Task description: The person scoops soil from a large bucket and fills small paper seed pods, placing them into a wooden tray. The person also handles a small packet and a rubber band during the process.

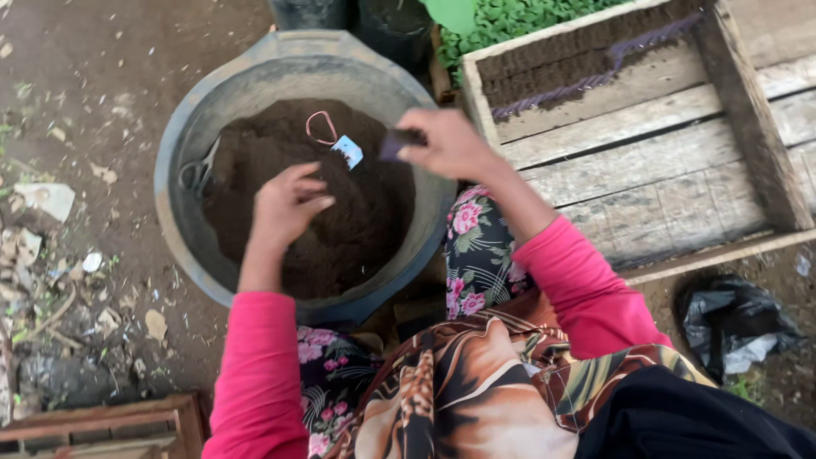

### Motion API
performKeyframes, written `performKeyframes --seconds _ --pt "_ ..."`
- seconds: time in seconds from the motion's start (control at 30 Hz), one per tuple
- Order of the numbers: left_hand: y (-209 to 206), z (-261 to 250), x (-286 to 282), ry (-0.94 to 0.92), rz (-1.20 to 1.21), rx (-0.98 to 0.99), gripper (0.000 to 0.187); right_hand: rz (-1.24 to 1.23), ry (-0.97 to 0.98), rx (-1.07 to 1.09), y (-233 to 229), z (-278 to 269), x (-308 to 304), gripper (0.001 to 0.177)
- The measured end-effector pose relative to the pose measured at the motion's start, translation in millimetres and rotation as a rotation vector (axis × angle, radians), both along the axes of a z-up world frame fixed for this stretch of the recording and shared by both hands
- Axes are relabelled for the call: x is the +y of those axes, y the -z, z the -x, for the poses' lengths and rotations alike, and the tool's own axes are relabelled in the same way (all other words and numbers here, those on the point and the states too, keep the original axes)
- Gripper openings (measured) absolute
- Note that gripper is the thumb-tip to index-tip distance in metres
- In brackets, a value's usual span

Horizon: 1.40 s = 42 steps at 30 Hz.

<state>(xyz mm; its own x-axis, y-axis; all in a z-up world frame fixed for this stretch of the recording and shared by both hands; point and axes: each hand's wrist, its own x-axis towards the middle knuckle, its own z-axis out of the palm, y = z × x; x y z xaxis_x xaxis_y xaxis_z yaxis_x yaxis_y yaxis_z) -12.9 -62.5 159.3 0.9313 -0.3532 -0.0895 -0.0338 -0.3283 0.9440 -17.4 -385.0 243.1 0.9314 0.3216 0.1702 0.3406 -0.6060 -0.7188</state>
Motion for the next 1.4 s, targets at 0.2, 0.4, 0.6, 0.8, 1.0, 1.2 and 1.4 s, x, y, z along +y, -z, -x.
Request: performKeyframes --seconds 0.2,0.4,0.6,0.8,1.0,1.2,1.4 --pt "127 -11 116 -0.161 -0.805 0.053 0.058 0.304 0.618 0.011 50 -20 -208 0.011" --pt "150 -12 124 -0.223 -0.897 0.241 0.030 0.222 1.308 -0.027 104 -39 -355 0.018" --pt "131 -5 110 -0.210 -0.929 0.336 0.019 0.301 1.269 0.083 143 -64 -381 0.021" --pt "152 -9 114 -0.178 -0.995 0.310 0.024 0.334 1.104 0.260 161 -68 -384 0.038" --pt "191 -11 121 -0.209 -0.915 0.093 0.020 0.347 1.025 0.345 144 -67 -376 0.058" --pt "69 -10 74 -0.273 -1.065 0.358 0.031 0.502 0.844 -0.013 105 -94 -302 0.044" --pt "133 -10 104 -0.365 -0.855 0.202 0.014 0.354 0.298 -0.408 54 -120 -114 0.042"
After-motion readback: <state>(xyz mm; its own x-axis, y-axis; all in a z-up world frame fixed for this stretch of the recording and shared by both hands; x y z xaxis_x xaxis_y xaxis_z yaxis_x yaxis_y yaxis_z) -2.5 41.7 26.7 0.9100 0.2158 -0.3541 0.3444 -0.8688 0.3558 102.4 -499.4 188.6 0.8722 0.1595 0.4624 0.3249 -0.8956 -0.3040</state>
